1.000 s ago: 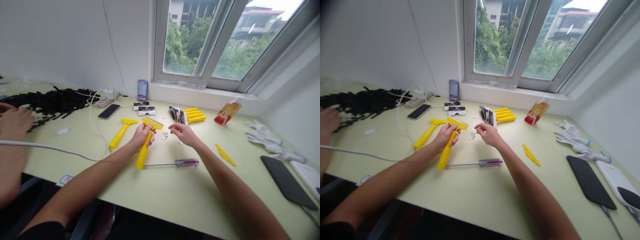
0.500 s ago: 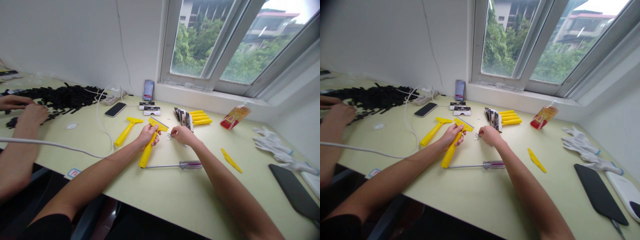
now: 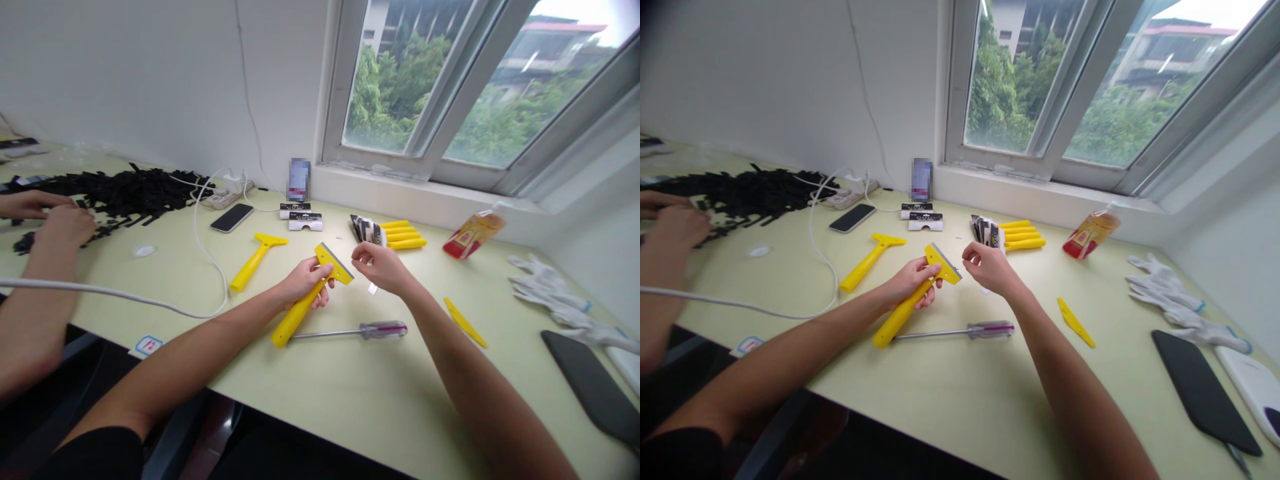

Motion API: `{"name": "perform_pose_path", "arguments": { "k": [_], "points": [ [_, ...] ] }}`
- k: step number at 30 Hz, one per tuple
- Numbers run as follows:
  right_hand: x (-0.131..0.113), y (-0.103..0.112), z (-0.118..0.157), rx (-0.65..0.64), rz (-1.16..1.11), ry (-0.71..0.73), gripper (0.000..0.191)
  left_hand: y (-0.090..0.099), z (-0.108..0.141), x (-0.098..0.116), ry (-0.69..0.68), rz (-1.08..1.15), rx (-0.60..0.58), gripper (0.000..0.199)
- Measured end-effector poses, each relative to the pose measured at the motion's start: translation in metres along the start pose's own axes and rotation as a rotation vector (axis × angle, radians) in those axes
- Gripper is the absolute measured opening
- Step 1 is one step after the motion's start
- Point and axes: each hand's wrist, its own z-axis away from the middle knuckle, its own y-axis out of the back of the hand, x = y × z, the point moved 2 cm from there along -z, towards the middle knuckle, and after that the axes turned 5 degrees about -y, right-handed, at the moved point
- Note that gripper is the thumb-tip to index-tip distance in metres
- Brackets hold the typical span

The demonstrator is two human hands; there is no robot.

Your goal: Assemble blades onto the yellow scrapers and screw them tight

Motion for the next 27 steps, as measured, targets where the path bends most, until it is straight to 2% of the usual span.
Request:
{"name": "perform_pose_path", "arguments": {
  "k": [5,10,12,15,19,22,27],
  "points": [
    [-0.009,0.001,0.006,0.015,-0.099,0.027,0.013,-0.009,0.004,0.001,0.085,-0.07,-0.04,0.036],
    [-0.026,0.002,0.008,0.033,-0.027,0.121,0.013,-0.01,0.006,-0.001,0.124,-0.118,-0.065,0.034],
    [-0.018,0.001,0.005,0.05,0.065,0.062,0.012,-0.008,0.004,-0.002,0.104,-0.109,-0.06,0.035],
    [0.008,-0.006,-0.001,0.032,0.198,-0.067,0.01,-0.001,0.0,-0.003,0.06,-0.093,-0.01,0.035],
    [0.033,-0.022,-0.005,-0.049,0.243,-0.095,0.011,0.01,-0.006,-0.003,0.041,-0.095,0.085,0.032],
    [0.031,-0.029,-0.004,-0.083,0.273,-0.068,0.014,0.014,-0.009,-0.001,0.035,-0.086,0.131,0.029],
    [0.013,-0.029,-0.002,-0.118,0.327,0.01,0.019,0.017,-0.009,0.004,0.024,-0.072,0.182,0.029]
  ]
}}
